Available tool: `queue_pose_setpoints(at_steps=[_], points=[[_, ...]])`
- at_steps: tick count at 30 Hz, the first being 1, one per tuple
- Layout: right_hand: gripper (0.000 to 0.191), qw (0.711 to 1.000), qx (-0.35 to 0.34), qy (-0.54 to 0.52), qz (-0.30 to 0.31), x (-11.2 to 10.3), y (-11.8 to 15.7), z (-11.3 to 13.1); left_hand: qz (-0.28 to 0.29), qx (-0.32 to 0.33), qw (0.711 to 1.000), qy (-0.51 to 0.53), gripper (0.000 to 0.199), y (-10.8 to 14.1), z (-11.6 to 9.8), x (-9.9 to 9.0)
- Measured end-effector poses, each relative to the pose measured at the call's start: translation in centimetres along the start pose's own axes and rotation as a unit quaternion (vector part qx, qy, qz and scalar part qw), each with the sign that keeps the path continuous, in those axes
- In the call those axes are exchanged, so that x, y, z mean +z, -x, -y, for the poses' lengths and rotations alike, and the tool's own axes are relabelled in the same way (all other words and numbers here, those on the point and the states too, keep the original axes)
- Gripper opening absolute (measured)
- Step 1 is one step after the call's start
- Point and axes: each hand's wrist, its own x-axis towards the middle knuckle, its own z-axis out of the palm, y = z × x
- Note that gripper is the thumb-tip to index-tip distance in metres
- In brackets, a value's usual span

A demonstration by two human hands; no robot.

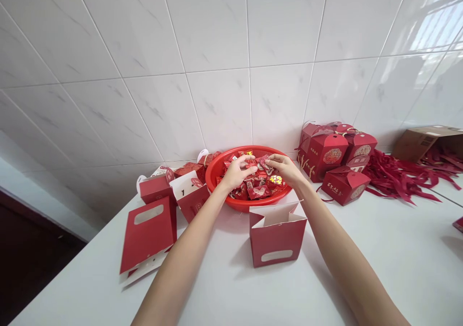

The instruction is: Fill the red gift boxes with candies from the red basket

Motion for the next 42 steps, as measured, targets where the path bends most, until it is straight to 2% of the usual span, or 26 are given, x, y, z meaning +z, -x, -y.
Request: queue_pose_setpoints(at_steps=[4, 6, 9, 11, 14, 16, 19, 21, 25, 27, 30, 35, 42], points=[[0.041, 1.000, -0.006, -0.001, -0.014, 0.0, -0.1, -0.1, -0.030, -0.036, 0.999, -0.021, 0.034, -0.3, 0.0, 0.1], [0.042, 1.000, -0.004, -0.004, -0.021, 0.0, -0.2, -0.2, -0.007, -0.062, 0.996, -0.056, 0.032, -0.3, 0.1, 0.2], [0.043, 0.999, 0.001, -0.017, -0.034, -0.1, -0.3, -0.3, 0.030, -0.069, 0.983, -0.167, 0.029, -0.1, 0.3, 0.3], [0.044, 0.999, 0.005, -0.021, -0.038, -0.1, -0.4, -0.2, 0.031, -0.090, 0.960, -0.264, 0.027, 0.2, 0.2, 0.3], [0.042, 0.999, 0.004, -0.014, -0.041, -0.1, -0.4, -0.2, 0.014, -0.167, 0.904, -0.394, 0.020, 0.6, -0.2, 0.1], [0.041, 0.999, 0.000, -0.009, -0.041, -0.1, -0.4, -0.2, 0.017, -0.205, 0.872, -0.444, 0.016, 0.7, -0.4, 0.0], [0.040, 0.999, -0.004, -0.010, -0.044, 0.0, -0.4, -0.2, 0.046, -0.215, 0.854, -0.471, 0.012, 0.8, -0.6, -0.1], [0.039, 0.999, -0.009, -0.011, -0.047, 0.0, -0.4, -0.3, 0.070, -0.206, 0.857, -0.468, 0.013, 0.9, -0.6, -0.1], [0.036, 0.999, -0.017, 0.001, -0.044, 0.0, -0.4, -0.4, 0.102, -0.158, 0.877, -0.443, 0.035, 0.9, -0.1, -0.3], [0.035, 0.999, -0.017, 0.005, -0.045, 0.0, -0.4, -0.5, 0.123, -0.144, 0.886, -0.423, 0.037, 0.9, 0.1, -0.5], [0.035, 0.999, -0.015, 0.007, -0.049, 0.0, -0.4, -0.5, 0.163, -0.138, 0.893, -0.395, 0.035, 1.0, 0.3, -0.7], [0.034, 0.998, -0.018, 0.011, -0.053, 0.0, -0.4, -0.5, 0.232, -0.155, 0.887, -0.369, 0.034, 1.0, -0.2, -0.4], [0.035, 0.998, -0.016, 0.017, -0.055, 0.1, -0.3, -0.4, 0.266, -0.181, 0.884, -0.338, 0.016, 0.7, -0.9, -0.2]])
